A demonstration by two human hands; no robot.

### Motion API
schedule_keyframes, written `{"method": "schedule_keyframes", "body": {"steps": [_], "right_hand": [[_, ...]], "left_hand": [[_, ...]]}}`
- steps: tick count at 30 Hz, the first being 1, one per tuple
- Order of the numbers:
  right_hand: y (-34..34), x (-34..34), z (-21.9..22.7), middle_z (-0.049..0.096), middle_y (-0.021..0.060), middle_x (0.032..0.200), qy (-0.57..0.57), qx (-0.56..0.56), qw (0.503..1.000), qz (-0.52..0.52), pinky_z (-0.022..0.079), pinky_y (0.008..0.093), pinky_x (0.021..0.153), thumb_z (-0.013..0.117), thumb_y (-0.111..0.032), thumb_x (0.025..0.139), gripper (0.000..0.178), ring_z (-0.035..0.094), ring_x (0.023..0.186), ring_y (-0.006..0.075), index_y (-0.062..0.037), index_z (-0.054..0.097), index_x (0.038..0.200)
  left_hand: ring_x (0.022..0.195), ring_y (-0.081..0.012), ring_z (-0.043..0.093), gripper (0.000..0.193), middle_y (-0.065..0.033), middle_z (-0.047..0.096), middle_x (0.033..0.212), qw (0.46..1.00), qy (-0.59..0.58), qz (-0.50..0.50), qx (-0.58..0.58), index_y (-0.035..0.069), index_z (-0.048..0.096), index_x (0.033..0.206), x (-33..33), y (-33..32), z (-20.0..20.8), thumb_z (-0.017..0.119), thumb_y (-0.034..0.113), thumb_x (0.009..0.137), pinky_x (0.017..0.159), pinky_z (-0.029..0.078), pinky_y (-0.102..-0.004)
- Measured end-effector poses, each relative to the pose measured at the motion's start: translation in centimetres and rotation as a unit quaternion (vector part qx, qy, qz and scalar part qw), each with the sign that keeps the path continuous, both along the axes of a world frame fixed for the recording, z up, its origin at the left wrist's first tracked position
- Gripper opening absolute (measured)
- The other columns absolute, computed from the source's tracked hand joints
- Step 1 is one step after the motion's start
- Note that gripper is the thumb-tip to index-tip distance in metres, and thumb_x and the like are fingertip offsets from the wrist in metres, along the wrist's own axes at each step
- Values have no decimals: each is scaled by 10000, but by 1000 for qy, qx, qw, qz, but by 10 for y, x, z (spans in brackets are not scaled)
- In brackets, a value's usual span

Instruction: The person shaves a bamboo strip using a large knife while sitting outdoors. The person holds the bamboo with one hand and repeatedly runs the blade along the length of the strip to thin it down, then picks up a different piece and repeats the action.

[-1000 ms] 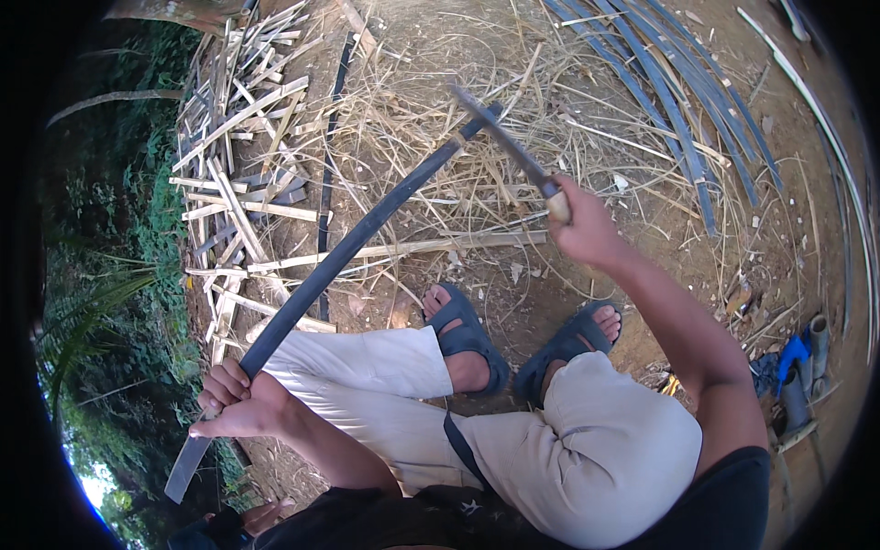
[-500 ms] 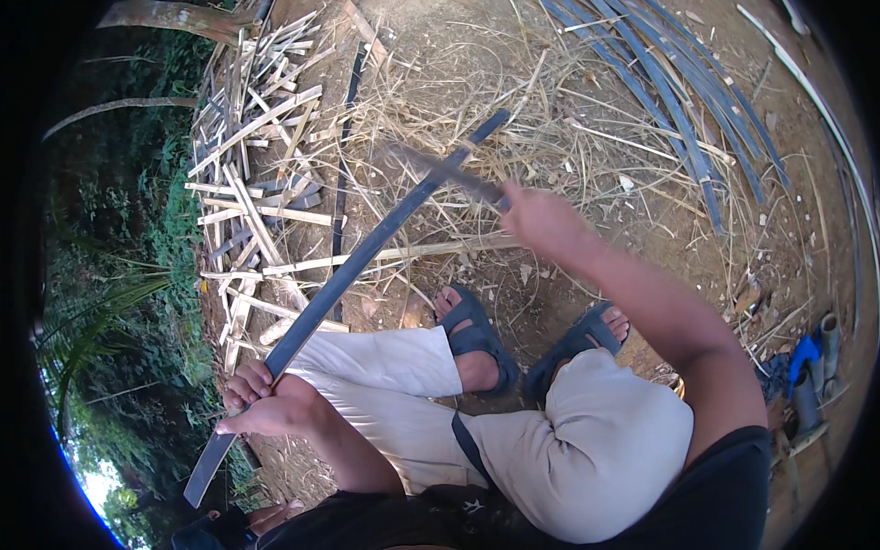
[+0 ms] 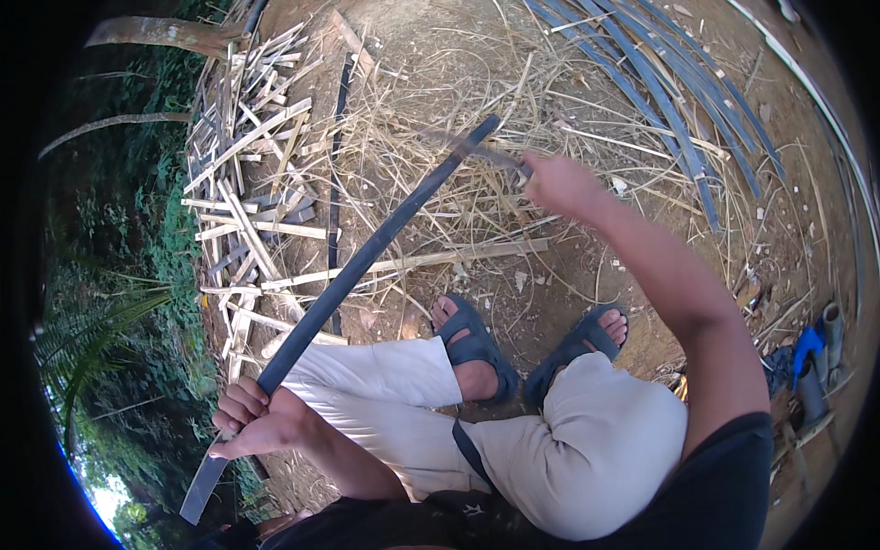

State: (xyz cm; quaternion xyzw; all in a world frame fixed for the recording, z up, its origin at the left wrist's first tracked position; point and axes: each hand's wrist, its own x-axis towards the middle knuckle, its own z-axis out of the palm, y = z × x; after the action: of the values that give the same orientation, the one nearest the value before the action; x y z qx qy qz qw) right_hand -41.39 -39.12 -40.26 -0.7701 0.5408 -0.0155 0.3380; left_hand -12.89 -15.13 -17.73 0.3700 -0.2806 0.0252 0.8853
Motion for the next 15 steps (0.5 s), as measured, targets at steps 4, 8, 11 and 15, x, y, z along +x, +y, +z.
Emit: {"method": "schedule_keyframes", "body": {"steps": [4,8,11,15], "right_hand": [[-29,-13,11,666,165,760,19,-83,992,92,558,466,691,585,-196,858,297,679,715,336,-103,542,1137],[-21,1,20,653,145,759,-13,-57,986,156,570,414,699,589,-188,859,293,670,718,305,-115,557,1141],[-57,-26,-22,660,156,817,38,8,999,-10,564,435,739,585,-184,859,328,676,769,310,-116,555,1178],[-55,-22,7,671,192,881,51,-36,994,86,540,482,825,590,-190,849,338,675,878,359,-94,555,1172]], "left_hand": [[448,-97,160,604,33,172,520,999,-5,-17,33,166,271,629,4,5,5,320,671,957,427,140,-251],[423,-83,121,573,46,171,487,1000,-7,10,11,163,271,655,2,-3,8,317,635,977,407,99,-242],[425,-82,118,580,43,163,489,1000,0,17,14,162,260,655,-2,-11,6,318,642,974,410,98,-245],[428,-82,115,589,46,151,496,1000,-17,-12,4,167,262,645,2,-1,7,324,655,969,414,95,-254]]}}
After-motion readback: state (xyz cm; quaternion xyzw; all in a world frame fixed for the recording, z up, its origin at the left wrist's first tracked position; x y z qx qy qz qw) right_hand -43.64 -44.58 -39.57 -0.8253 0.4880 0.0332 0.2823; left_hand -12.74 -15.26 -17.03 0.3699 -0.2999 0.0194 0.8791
